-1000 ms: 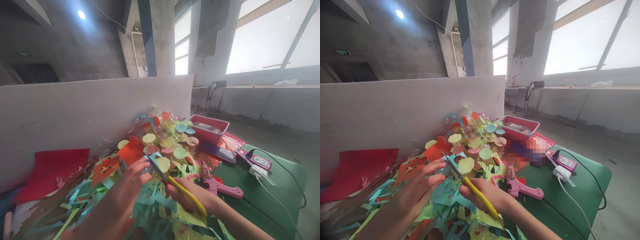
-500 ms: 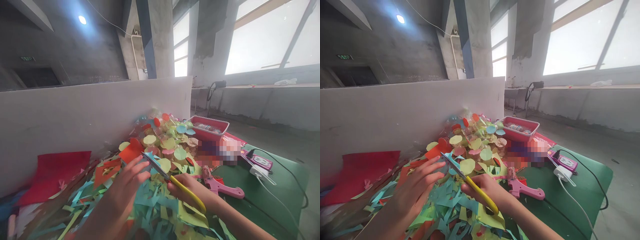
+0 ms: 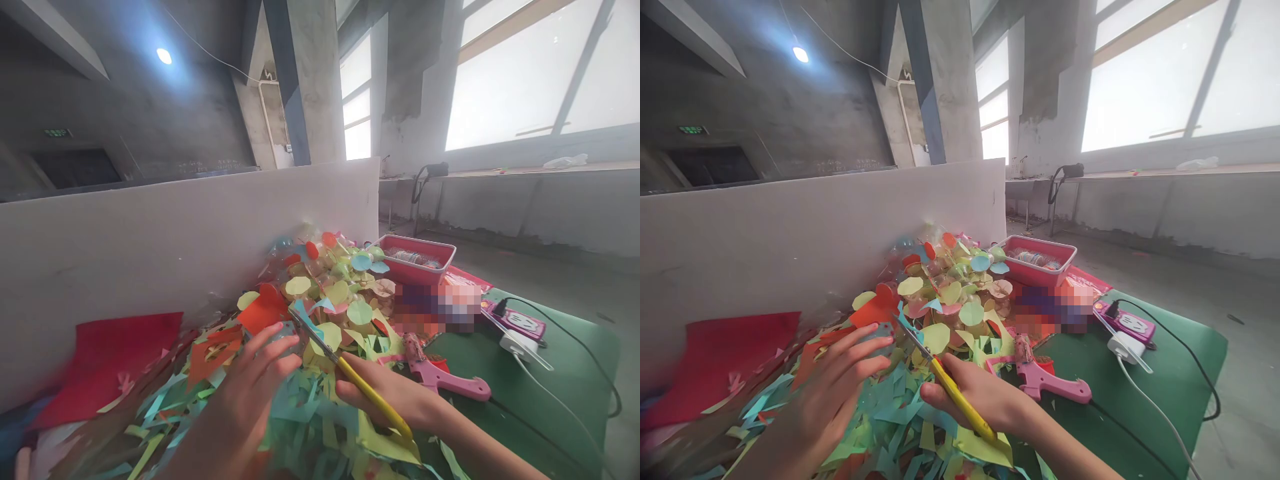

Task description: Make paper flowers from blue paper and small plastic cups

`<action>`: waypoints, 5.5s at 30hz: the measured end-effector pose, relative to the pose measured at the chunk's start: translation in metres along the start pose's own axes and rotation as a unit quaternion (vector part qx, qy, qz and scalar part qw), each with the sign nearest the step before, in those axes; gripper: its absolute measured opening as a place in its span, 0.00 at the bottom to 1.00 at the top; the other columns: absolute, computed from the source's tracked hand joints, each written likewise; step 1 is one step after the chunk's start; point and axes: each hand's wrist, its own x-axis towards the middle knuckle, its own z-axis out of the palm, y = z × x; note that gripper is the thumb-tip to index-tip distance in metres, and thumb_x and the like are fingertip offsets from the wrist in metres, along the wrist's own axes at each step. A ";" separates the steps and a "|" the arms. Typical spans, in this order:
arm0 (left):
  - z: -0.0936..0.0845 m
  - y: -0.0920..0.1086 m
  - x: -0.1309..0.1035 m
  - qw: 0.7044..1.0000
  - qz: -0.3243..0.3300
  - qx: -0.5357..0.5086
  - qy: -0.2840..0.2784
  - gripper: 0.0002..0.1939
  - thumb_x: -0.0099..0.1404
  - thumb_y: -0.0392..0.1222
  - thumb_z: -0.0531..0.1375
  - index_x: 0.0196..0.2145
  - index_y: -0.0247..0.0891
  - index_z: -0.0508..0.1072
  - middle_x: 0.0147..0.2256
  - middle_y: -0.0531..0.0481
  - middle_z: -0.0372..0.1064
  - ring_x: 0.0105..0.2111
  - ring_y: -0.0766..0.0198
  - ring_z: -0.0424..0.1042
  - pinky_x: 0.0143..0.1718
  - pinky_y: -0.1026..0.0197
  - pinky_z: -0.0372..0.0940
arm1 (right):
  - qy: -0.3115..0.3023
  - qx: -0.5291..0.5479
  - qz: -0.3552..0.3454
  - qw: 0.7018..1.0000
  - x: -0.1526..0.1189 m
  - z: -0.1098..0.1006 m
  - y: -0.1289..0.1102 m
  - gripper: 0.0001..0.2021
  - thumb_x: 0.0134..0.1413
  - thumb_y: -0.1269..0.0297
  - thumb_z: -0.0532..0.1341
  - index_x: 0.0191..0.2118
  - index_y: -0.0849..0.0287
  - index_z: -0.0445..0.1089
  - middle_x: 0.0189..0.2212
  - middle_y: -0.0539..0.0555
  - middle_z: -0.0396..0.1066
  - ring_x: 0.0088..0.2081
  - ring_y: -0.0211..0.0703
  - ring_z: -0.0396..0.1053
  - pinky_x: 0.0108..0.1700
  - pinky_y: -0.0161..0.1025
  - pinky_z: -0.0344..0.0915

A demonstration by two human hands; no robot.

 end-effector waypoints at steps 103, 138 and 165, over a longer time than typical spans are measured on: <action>-0.003 -0.007 -0.014 0.973 -0.165 -0.023 -0.159 0.10 0.68 0.34 0.48 0.32 0.44 0.65 0.35 0.53 0.69 0.38 0.61 0.69 0.38 0.60 0.66 | 0.289 -0.441 -0.168 0.833 0.015 0.031 0.025 0.17 0.46 0.53 0.68 0.34 0.56 0.63 0.30 0.51 0.69 0.35 0.48 0.65 0.46 0.45 0.57; -0.033 -0.016 0.000 0.910 -0.378 -0.027 -0.166 0.14 0.69 0.53 0.44 0.34 0.46 0.64 0.29 0.56 0.71 0.24 0.65 0.69 0.25 0.66 0.61 | 0.296 -0.426 -0.158 0.840 0.020 0.028 0.030 0.19 0.40 0.56 0.72 0.36 0.59 0.68 0.31 0.52 0.73 0.34 0.48 0.66 0.44 0.43 0.55; -0.014 -0.001 -0.009 0.979 -0.179 -0.001 -0.102 0.10 0.71 0.43 0.51 0.42 0.48 0.71 0.44 0.51 0.68 0.46 0.58 0.67 0.43 0.58 0.65 | 0.326 -0.446 -0.164 0.817 0.010 0.037 0.020 0.21 0.48 0.50 0.67 0.40 0.61 0.66 0.36 0.56 0.69 0.40 0.52 0.62 0.51 0.49 0.55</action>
